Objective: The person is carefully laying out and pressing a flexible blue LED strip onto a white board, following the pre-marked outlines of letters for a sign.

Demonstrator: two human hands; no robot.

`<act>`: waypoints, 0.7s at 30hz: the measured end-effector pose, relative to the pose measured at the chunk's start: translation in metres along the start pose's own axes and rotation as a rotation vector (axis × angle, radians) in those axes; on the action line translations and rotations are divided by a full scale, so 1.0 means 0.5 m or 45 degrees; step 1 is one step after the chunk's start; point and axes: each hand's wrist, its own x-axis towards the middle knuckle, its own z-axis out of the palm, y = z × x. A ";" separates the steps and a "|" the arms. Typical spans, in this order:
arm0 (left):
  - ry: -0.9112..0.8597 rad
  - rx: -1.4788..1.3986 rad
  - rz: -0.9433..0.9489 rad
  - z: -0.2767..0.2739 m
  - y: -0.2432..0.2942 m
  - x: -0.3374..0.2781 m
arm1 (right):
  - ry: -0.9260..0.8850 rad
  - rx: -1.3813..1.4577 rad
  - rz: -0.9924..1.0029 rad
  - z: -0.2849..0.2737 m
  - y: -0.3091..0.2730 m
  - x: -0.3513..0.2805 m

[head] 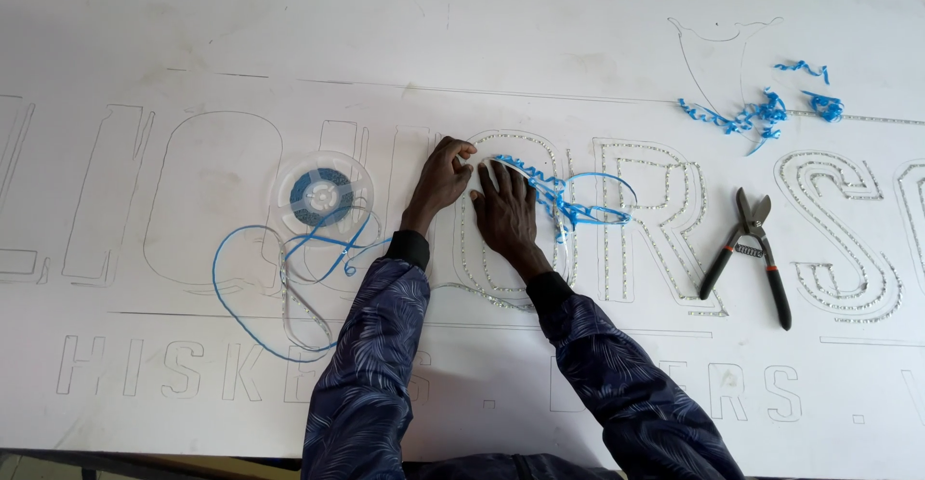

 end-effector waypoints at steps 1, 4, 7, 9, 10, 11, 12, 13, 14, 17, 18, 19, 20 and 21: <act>-0.001 0.000 -0.003 0.002 -0.002 0.000 | -0.003 0.001 0.000 -0.002 -0.001 -0.001; 0.019 0.006 0.009 0.007 -0.007 -0.003 | -0.028 0.022 0.007 -0.008 -0.001 -0.003; 0.040 0.041 -0.003 0.006 0.008 0.007 | 0.089 0.073 -0.015 0.016 0.016 -0.001; 0.012 0.144 -0.027 0.009 0.031 0.003 | 0.202 0.356 0.002 0.065 0.046 -0.010; 0.014 0.143 -0.037 0.013 0.027 0.006 | 0.193 0.360 -0.002 0.058 0.045 -0.009; 0.007 0.135 -0.059 0.015 0.023 0.012 | 0.249 0.428 0.027 0.052 0.043 -0.004; -0.001 0.127 -0.082 0.016 0.019 0.017 | 0.305 0.497 0.056 0.046 0.041 0.000; -0.002 0.129 -0.086 0.016 0.025 0.018 | 0.302 0.501 0.057 0.034 0.043 0.011; 0.012 0.129 -0.118 0.016 0.031 0.019 | 0.350 0.403 0.069 0.023 0.045 0.021; 0.040 0.126 -0.189 0.016 0.055 0.018 | 0.370 0.212 0.087 -0.004 0.064 0.049; 0.048 0.125 -0.220 0.014 0.065 0.022 | 0.351 0.116 0.099 -0.012 0.072 0.062; 0.053 0.123 -0.226 0.015 0.066 0.027 | 0.345 0.117 0.093 -0.009 0.088 0.078; 0.059 0.124 -0.235 0.017 0.066 0.031 | 0.210 0.147 0.053 -0.006 0.104 0.093; 0.059 0.123 -0.249 0.023 0.065 0.027 | 0.066 0.175 0.017 -0.004 0.120 0.099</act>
